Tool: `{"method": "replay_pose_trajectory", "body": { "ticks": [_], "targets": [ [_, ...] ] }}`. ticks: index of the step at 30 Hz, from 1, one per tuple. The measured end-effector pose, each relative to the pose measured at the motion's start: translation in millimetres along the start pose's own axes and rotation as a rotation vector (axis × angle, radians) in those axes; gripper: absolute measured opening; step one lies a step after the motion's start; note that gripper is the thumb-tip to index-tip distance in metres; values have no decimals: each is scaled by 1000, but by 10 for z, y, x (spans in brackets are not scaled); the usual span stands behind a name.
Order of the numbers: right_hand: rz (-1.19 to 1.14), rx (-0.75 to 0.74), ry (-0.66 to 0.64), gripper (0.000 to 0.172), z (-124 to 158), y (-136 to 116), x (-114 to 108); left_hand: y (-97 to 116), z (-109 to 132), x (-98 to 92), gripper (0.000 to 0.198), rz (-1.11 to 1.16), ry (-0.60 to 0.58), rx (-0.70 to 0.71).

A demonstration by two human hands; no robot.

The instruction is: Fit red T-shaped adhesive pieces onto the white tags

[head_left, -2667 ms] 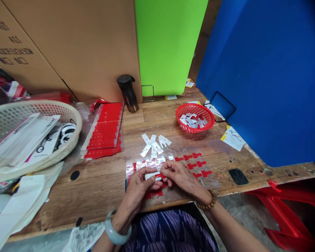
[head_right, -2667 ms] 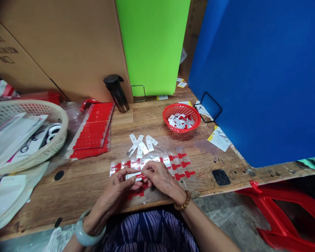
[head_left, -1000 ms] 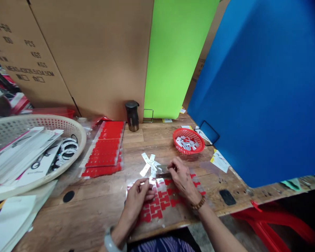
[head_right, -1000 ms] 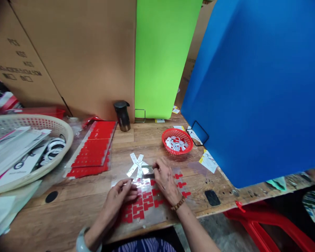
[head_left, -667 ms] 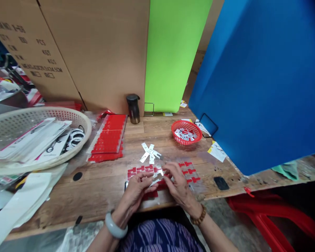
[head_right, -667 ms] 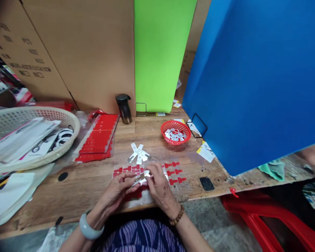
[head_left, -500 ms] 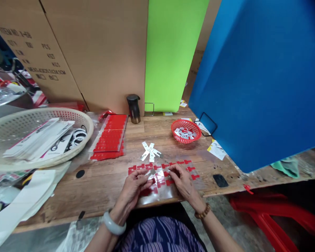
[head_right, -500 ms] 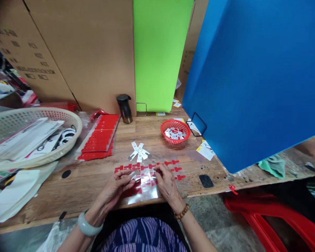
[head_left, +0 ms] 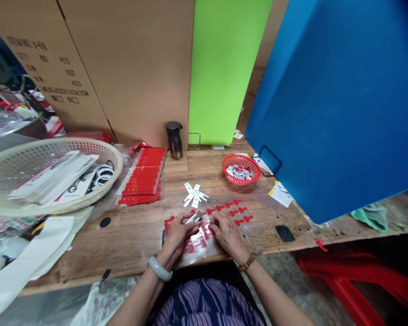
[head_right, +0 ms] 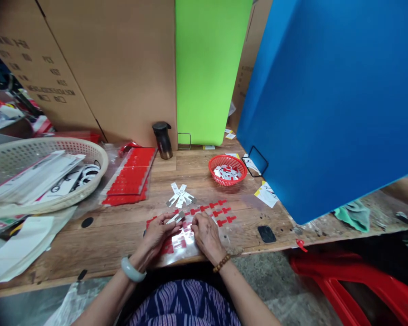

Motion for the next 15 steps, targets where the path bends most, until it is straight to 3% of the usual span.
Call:
{"method": "replay_pose_trajectory", "body": {
  "ticks": [8,15],
  "targets": [
    [-79,-70,146,16,178,0,-25,-20,-138,91,26,-35,-36,33],
    [-133,21,125,17,133,94,9,-44,-305,135,31,-65,-49,24]
  ]
}}
Point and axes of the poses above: each hand's wrist, its own z-axis away from the middle knuckle, its own x-axis out of the palm, y = z × x, the point moved 10 cm from there along -z, towards the middle knuckle, and after that the axes turned 10 degrees about x, right-handed, at the moved point
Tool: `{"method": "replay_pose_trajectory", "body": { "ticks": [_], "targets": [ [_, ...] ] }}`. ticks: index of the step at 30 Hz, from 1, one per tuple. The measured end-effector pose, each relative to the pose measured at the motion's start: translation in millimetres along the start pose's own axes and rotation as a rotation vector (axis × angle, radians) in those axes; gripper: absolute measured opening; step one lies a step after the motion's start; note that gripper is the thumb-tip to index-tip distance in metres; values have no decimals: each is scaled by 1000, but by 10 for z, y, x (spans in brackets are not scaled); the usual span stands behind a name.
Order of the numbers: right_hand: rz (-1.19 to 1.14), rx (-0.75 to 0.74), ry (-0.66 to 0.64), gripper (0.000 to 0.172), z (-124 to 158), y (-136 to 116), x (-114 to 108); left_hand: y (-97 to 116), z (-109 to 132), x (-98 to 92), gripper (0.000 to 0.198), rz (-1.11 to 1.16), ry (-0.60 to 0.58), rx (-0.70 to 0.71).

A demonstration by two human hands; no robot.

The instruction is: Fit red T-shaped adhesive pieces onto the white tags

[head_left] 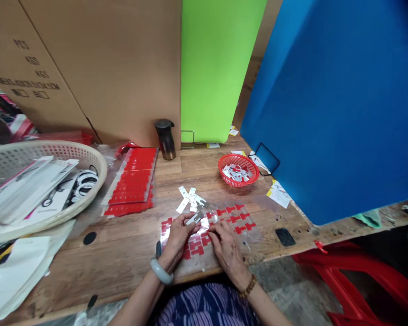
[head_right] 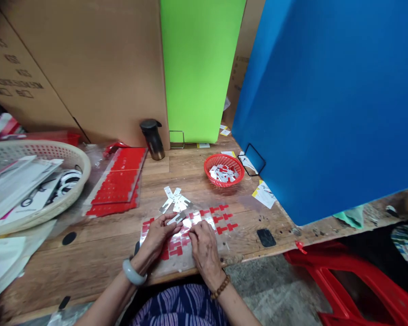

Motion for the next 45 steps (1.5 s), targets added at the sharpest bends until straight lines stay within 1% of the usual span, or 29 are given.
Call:
{"method": "replay_pose_trajectory", "body": {
  "ticks": [3,8,12,16,18,21,25,28,30,32,35,37,41,45],
  "targets": [
    [0,31,-2,14,-98,25,-15,5,-25,24,32,-8,2,-8],
    [-7,9,-8,14,-225,5,-53,40,-82,80,32,-13,-5,-9],
    [-28,20,-27,9,-253,7,-47,39,-120,75,31,-27,1,-24],
    [-55,58,-23,12,-251,24,-57,51,-118,74,30,-33,3,-47],
    [-79,67,-64,13,-248,18,-53,59,-114,74,29,-24,14,-60],
    [-161,64,-192,12,-247,4,-36,57,-113,69,28,-9,33,-85],
    [-342,75,-364,12,-258,32,-46,56,-132,55,27,-1,38,-98],
    [-498,136,-421,11,-284,102,-84,67,-148,28,28,-5,44,-105],
    [-566,182,-403,11,-310,153,-120,66,-140,29,29,-1,35,-127],
    [-599,232,-356,13,-339,201,-148,64,-106,59,29,6,2,-161],
    [-588,314,-246,16,-383,263,-189,85,-6,143,31,6,-72,-206],
    [-571,340,-203,15,-404,253,-198,112,75,187,33,1,-103,-226],
    [-521,301,-212,10,-424,115,-177,142,209,243,36,12,-128,-265],
    [-460,243,-233,8,-406,-3,-152,157,275,281,39,15,-162,-269]
  ]
}}
Point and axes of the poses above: each hand's wrist, its own z-axis away from the middle knuckle, its own x-axis out of the palm, y = z × x, the point moved 10 cm from there along -z, towards the middle knuckle, and after that the axes turned 10 degrees about x, right-handed, at the moved point
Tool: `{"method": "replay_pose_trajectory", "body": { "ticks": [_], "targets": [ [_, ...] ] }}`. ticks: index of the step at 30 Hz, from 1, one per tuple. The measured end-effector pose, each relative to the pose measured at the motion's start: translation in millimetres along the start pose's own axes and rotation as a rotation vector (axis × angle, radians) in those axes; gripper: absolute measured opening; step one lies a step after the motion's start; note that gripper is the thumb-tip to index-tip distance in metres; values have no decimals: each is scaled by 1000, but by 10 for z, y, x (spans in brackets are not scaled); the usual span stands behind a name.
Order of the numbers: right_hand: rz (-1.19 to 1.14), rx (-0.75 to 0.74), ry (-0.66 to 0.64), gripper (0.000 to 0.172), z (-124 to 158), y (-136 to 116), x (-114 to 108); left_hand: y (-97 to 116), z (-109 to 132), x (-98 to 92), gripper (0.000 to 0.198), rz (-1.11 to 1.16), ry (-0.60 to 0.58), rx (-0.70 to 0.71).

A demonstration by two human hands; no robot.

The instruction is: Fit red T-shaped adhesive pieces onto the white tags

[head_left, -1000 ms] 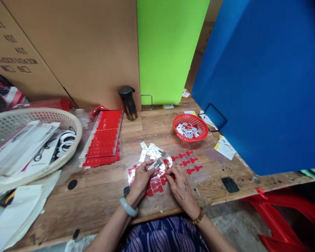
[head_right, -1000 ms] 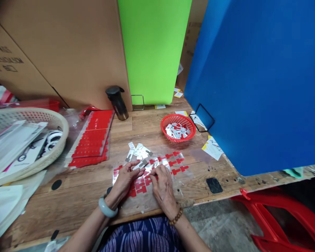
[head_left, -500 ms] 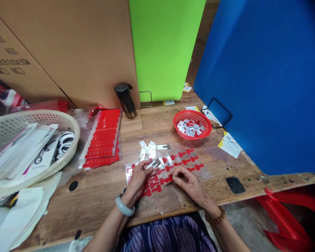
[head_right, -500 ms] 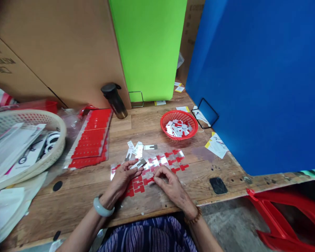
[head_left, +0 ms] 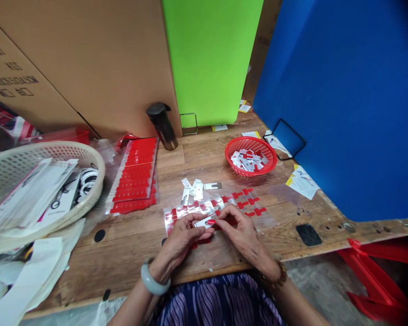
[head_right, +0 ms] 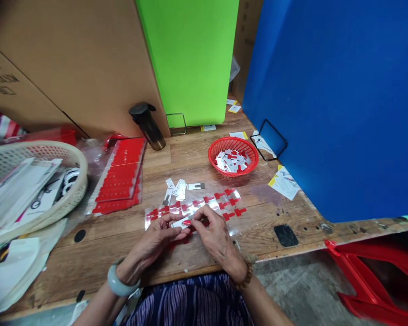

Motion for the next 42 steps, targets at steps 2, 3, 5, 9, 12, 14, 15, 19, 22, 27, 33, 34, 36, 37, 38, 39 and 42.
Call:
{"method": "replay_pose_trajectory", "body": {
  "ticks": [2,3,5,9,12,14,15,19,22,27,33,34,36,37,38,39,42],
  "targets": [
    [17,-6,-20,8,14,-17,41,2,19,13,41,-1,-13,1],
    [25,-5,-24,9,21,-22,54,5,27,16,42,-2,-17,2],
    [40,-4,-23,9,32,-35,65,16,42,14,43,-10,-16,4],
    [80,-12,-32,10,56,-68,80,39,62,11,44,-39,-20,6],
    [105,-10,-45,10,70,-73,87,49,65,38,43,-57,-47,7],
    [112,-10,-47,9,75,-72,86,55,66,55,41,-66,-61,11],
    [113,-11,-48,9,76,-71,87,59,67,61,40,-67,-64,12],
    [109,-14,-55,9,78,-69,96,58,74,53,43,-69,-34,-6],
    [104,-11,-45,9,78,-74,91,58,77,44,43,-75,-13,-20],
    [92,6,-26,10,78,-76,73,51,69,60,43,-82,-36,-16],
    [74,-15,-32,8,86,-86,72,44,62,53,42,-95,-46,-16],
    [74,-18,-30,7,85,-81,72,47,63,56,42,-95,-49,-18],
    [71,-20,-24,7,81,-67,71,57,66,66,43,-92,-58,-15],
    [69,-21,-24,6,79,-61,73,63,66,69,43,-91,-60,-11],
    [67,-22,-22,6,77,-56,75,68,67,72,44,-91,-63,-7],
    [64,-24,-21,6,76,-55,76,70,66,74,44,-90,-65,-3],
    [61,-27,-24,6,78,-72,87,64,59,63,42,-102,-61,7]
  ]
}}
Point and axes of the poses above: each hand's wrist, its own z-axis away from the middle knuckle, its own x-axis out of the palm, y = z × x, the point moved 10 cm from there along -z, towards the middle knuckle, and after that the axes turned 10 degrees about x, right-handed, at the moved point
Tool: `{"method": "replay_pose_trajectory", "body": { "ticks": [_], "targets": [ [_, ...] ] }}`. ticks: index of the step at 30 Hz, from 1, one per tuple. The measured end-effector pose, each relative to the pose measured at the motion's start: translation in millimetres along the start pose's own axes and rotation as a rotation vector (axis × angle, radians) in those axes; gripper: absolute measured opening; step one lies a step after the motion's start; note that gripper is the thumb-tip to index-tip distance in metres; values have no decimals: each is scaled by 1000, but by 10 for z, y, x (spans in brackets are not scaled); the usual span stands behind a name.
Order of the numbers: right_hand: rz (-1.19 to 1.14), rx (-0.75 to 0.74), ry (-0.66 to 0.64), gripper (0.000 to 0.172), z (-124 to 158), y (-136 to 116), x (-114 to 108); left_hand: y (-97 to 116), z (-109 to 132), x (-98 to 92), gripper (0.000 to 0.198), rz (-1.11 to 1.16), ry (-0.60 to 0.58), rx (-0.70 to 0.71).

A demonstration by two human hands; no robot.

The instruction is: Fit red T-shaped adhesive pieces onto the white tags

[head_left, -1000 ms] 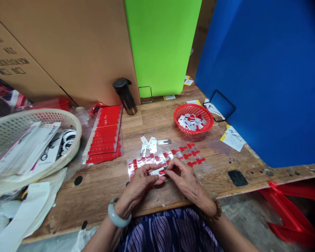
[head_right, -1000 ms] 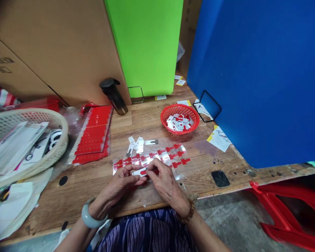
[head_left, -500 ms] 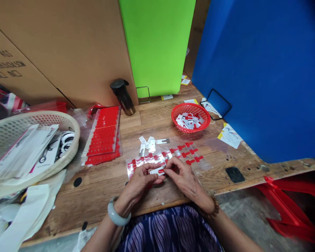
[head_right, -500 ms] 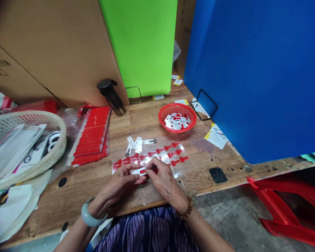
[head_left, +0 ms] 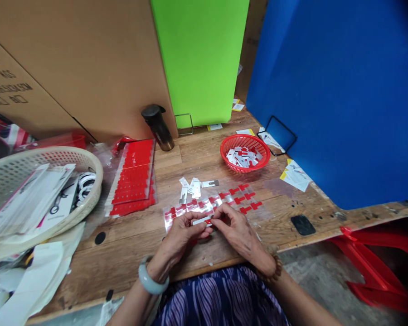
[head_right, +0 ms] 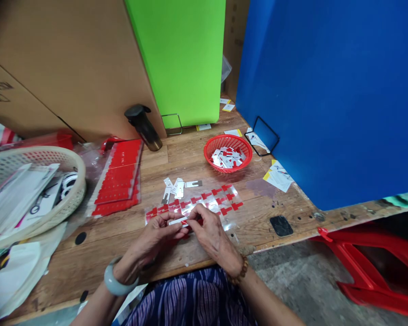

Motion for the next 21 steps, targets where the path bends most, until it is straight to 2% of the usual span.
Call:
{"method": "replay_pose_trajectory", "body": {
  "ticks": [13,21],
  "targets": [
    [-34,99,24,10,67,-7,72,91,-56,-157,36,-208,79,152],
    [22,19,86,12,87,-92,7,68,-32,-179,40,-191,92,138]
  ]
}}
Point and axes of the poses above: each hand's wrist, its own z-axis away from the middle knuckle, its own x-axis out of the palm, y = z × x, the point moved 10 cm from there along -z, towards the middle knuckle, and after that the axes turned 10 degrees about x, right-handed, at the moved point
